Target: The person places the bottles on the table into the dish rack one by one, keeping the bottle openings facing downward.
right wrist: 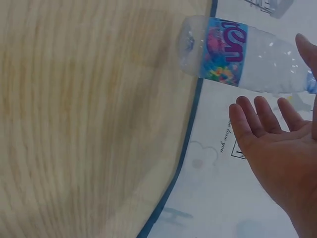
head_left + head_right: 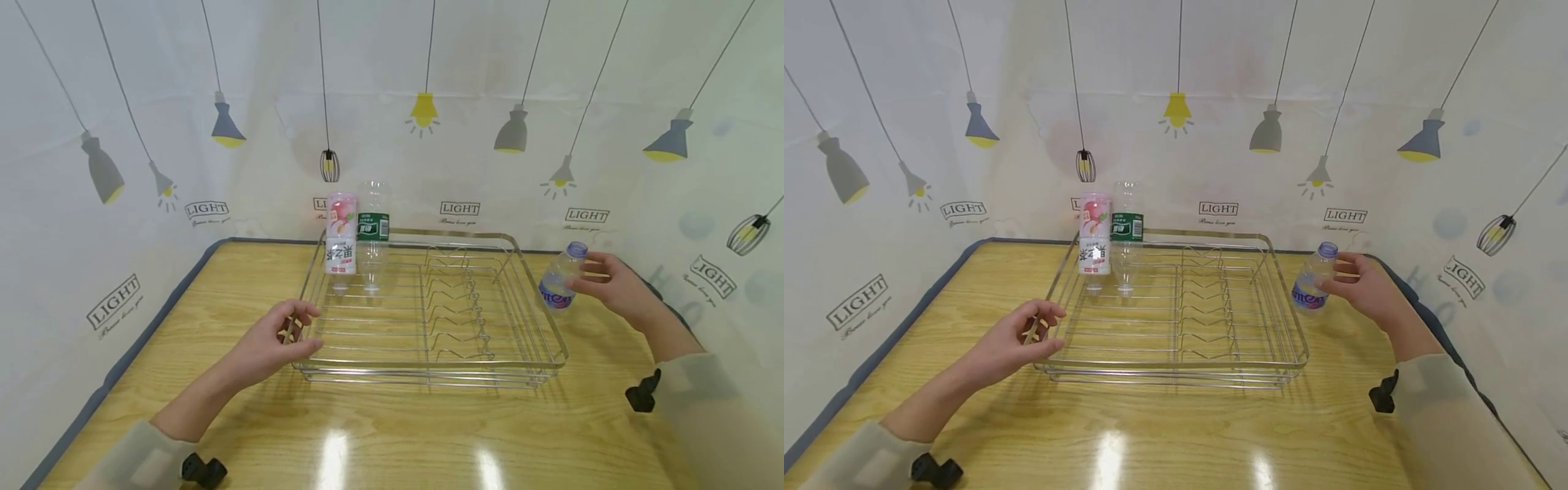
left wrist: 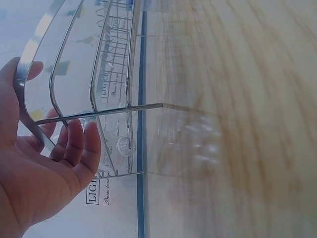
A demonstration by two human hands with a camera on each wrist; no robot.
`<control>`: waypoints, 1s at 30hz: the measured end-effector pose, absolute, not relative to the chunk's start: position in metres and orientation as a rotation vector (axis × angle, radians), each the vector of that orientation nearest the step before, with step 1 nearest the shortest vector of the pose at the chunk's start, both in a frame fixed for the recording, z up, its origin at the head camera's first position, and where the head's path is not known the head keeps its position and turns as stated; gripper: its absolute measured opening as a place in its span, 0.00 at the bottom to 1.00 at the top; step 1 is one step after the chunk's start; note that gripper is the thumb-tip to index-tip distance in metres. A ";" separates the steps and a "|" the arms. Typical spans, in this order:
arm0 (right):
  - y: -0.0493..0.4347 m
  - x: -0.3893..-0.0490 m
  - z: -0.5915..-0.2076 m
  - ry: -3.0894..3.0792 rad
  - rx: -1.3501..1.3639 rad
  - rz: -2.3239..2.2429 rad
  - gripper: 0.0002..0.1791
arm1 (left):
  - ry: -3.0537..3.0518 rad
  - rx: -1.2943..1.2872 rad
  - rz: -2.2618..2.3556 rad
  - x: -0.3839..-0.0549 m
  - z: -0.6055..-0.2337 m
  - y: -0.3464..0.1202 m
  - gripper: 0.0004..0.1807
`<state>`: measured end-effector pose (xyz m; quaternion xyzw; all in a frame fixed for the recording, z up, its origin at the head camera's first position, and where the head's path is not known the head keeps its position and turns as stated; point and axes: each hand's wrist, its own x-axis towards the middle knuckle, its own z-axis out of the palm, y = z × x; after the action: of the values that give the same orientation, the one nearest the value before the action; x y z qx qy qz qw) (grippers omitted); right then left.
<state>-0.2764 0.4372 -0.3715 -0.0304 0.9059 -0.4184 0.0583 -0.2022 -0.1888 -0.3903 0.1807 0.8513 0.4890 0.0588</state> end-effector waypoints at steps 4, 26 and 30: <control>0.436 -0.280 -0.384 2.761 -0.098 -1.210 0.57 | 2.573 0.540 1.487 -0.202 -0.392 -0.188 0.25; 0.427 -0.275 -0.361 2.944 -0.050 -1.299 0.50 | 2.639 0.500 1.436 -0.201 -0.388 -0.192 0.26; 0.417 -0.273 -0.343 3.001 -0.100 -1.366 0.45 | 2.709 0.482 1.423 -0.202 -0.384 -0.197 0.27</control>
<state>-0.2732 0.4172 -0.3426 -0.0303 0.9069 -0.4129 -0.0788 -0.2020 -0.1974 -0.3838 0.1556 0.8742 0.4594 0.0220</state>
